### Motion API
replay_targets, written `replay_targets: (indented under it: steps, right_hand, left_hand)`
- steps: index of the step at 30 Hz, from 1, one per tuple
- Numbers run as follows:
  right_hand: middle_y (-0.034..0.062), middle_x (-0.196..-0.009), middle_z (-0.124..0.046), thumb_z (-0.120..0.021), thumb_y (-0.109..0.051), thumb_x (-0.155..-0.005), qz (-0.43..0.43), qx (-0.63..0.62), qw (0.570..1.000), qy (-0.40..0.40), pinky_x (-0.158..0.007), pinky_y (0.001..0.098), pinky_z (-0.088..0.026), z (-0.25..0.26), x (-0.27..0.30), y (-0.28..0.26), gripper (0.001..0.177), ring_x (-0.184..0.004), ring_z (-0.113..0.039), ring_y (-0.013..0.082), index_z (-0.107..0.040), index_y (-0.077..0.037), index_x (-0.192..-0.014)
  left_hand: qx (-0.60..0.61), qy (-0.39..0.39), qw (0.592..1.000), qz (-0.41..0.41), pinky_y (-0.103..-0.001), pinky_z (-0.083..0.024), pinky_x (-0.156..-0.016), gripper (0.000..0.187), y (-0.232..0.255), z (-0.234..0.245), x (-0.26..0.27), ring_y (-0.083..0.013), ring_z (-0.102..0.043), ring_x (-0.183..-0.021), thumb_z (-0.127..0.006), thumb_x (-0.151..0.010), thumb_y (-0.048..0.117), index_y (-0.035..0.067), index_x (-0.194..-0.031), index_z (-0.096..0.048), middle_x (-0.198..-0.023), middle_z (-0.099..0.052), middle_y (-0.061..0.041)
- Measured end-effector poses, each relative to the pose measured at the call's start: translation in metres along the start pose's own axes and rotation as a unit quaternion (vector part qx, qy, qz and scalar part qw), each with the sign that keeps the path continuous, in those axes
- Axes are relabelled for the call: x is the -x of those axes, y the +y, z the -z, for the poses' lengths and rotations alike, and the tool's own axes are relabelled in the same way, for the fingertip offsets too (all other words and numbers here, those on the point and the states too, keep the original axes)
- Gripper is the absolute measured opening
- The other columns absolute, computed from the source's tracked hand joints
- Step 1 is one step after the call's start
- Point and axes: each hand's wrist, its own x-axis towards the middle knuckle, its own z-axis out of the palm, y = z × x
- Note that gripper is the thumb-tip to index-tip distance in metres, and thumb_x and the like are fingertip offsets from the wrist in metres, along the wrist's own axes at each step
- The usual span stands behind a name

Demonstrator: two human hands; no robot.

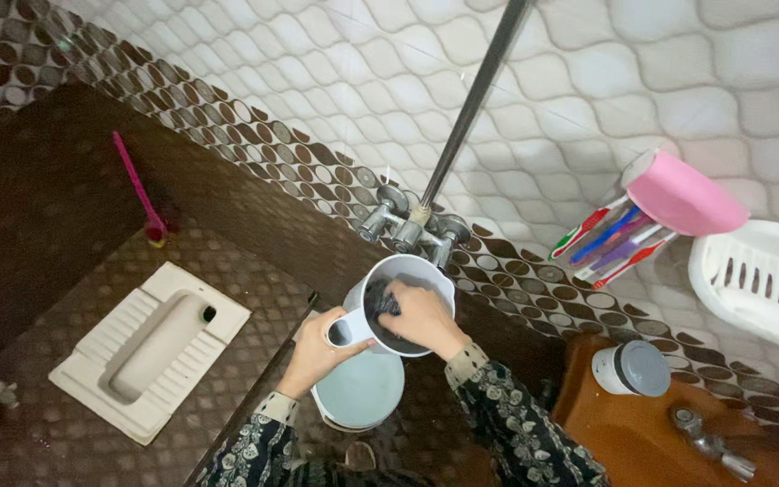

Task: The person fills a white pitcher with water from a wall tap and then uses a steel wool scrubber to clean the tap fixtures and the vertical pipe. The person repeatedly dips the scrubber into the pitcher and scrubs the metal surfaces.

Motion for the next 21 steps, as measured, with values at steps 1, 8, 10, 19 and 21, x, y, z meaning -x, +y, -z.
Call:
replay_targets:
  steps: [1, 8, 10, 19, 21]
  right_hand:
    - [0.0169, -0.101, -0.075, -0.078, -0.033, -0.074, -0.001, 0.031, 0.999, -0.019, -0.089, 0.0439, -0.055, 0.010, 0.000, -0.008, 0.044, -0.097, -0.071, 0.0354, -0.069, -0.016, -0.113]
    - [0.0143, -0.112, -0.074, -0.074, -0.023, -0.077, 0.137, -0.036, 0.988, 0.056, -0.097, 0.0415, -0.052, 0.046, -0.019, -0.039, 0.039, -0.108, -0.070, 0.0308, -0.073, -0.017, -0.115]
    - [0.0144, -0.107, -0.073, -0.078, -0.022, -0.075, 0.104, 0.078, 0.990, 0.049, -0.097, 0.0454, -0.049, 0.051, -0.022, -0.050, 0.039, -0.108, -0.067, 0.0329, -0.075, -0.020, -0.114]
    - [0.0048, -0.120, -0.077, -0.072, -0.015, -0.086, 0.002, -0.258, 0.945, 0.199, -0.101, 0.0346, -0.053, 0.072, -0.040, -0.049, 0.031, -0.114, -0.071, 0.0192, -0.073, -0.012, -0.117]
    - [0.0085, -0.117, -0.075, -0.070, -0.012, -0.088, -0.059, -0.347, 0.908, 0.226, -0.097, 0.0343, -0.053, 0.074, -0.036, -0.031, 0.032, -0.106, -0.069, 0.0198, -0.074, -0.008, -0.120]
  left_hand:
    - [0.020, -0.003, 1.000, 0.005, -0.032, -0.051, -0.063, 0.037, -0.004, 0.002, -0.006, -0.0181, -0.063, -0.063, -0.092, -0.069, 0.027, 0.003, -0.082, -0.067, -0.073, -0.067, -0.009]
    - [0.097, -0.041, 0.994, 0.042, -0.028, -0.048, -0.057, 0.033, -0.023, 0.034, -0.045, -0.0074, -0.056, -0.061, -0.093, -0.067, 0.022, 0.004, -0.078, -0.067, -0.066, -0.064, -0.002]
    - [0.123, -0.063, 0.989, 0.046, -0.027, -0.048, -0.057, 0.034, -0.029, 0.048, -0.060, -0.0062, -0.056, -0.062, -0.093, -0.067, 0.022, 0.003, -0.077, -0.067, -0.066, -0.064, -0.001]
    - [0.225, -0.119, 0.966, 0.051, -0.025, -0.051, -0.061, 0.029, -0.062, 0.075, -0.111, -0.0059, -0.061, -0.069, -0.092, -0.071, 0.016, 0.000, -0.083, -0.071, -0.075, -0.070, -0.001]
    - [0.246, -0.120, 0.957, 0.098, -0.025, -0.052, -0.062, 0.029, -0.071, 0.077, -0.108, -0.0063, -0.064, -0.071, -0.089, -0.071, 0.017, 0.001, -0.090, -0.073, -0.079, -0.073, -0.001]
